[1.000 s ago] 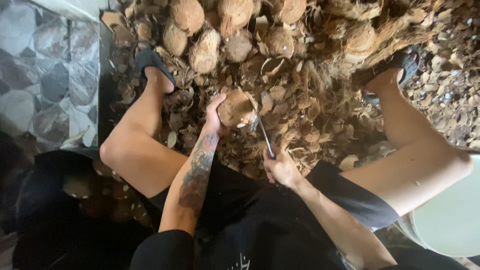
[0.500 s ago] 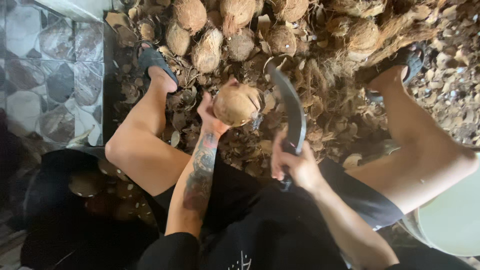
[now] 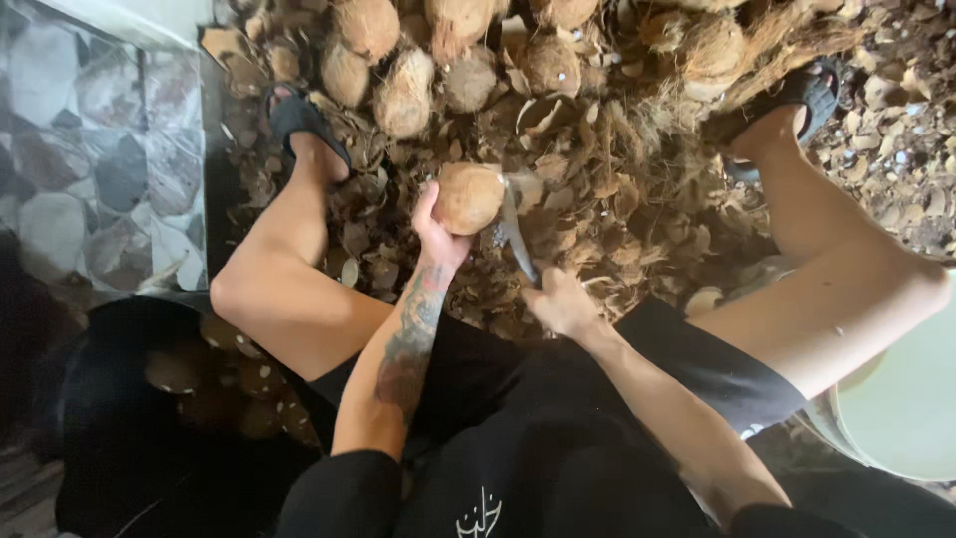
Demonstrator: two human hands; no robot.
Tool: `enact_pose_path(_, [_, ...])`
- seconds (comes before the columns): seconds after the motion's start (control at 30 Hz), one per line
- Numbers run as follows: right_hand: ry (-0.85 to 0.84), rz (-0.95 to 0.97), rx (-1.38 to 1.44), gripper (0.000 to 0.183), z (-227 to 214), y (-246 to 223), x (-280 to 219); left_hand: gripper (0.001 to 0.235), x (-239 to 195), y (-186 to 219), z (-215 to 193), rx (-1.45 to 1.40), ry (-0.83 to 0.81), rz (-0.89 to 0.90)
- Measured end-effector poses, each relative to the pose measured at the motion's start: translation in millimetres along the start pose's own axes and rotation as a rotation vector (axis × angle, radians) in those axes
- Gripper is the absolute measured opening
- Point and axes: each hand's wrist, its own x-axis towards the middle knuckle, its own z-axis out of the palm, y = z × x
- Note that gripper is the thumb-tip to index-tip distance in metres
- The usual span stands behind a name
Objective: The person sits on the ground and uses a large knife to peel the fibrous husk off coconuts. They repeatedly strike the coconut against the knife to remove the husk, then pour the coconut water into a white bucket. The peeled coconuts are placed into a black bucket.
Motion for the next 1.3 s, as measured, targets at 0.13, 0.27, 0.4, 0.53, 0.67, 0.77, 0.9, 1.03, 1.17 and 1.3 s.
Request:
enact_pose_path(0.13, [-0.17,0.075,0.141,0.053,24,67,24,0.063,-45,21,47,-0.164,-0.069,-0.025])
enact_pose_path(0.27, [0.016,-0.144,0.123,0.024,-34,-5,-10,0.065,-1,46,-3,-0.026,-0.138,-0.142])
enact_pose_path(0.4, [0.281,-0.529,0.159,0.014,-42,-5,-35,0.059,-26,35,12,0.053,-0.05,-0.194])
enact_pose_path(0.53, [0.456,-0.942,0.001,0.022,-17,44,-20,0.069,-28,24,26,0.147,0.011,-0.251])
enact_pose_path(0.67, [0.014,-0.323,-0.529,0.029,21,74,12,0.098,-16,7,8,0.225,0.199,-0.357])
enact_pose_path(0.77, [-0.143,0.116,-0.198,0.048,31,105,34,0.12,-37,8,29,0.411,0.225,-0.254])
enact_pose_path(0.9, [0.017,-0.187,-0.163,0.039,17,85,11,0.115,-33,18,22,0.366,0.234,-0.284])
enact_pose_path(1.03, [0.082,-0.567,-0.42,0.041,35,109,38,0.099,-3,12,1,0.314,0.257,-0.318])
enact_pose_path(1.17, [-0.12,0.007,-0.205,0.049,28,91,30,0.105,-7,10,-12,0.39,0.257,-0.345])
enact_pose_path(1.3, [-0.041,-0.149,-0.254,0.04,39,117,31,0.083,-17,7,-2,0.292,0.142,-0.26])
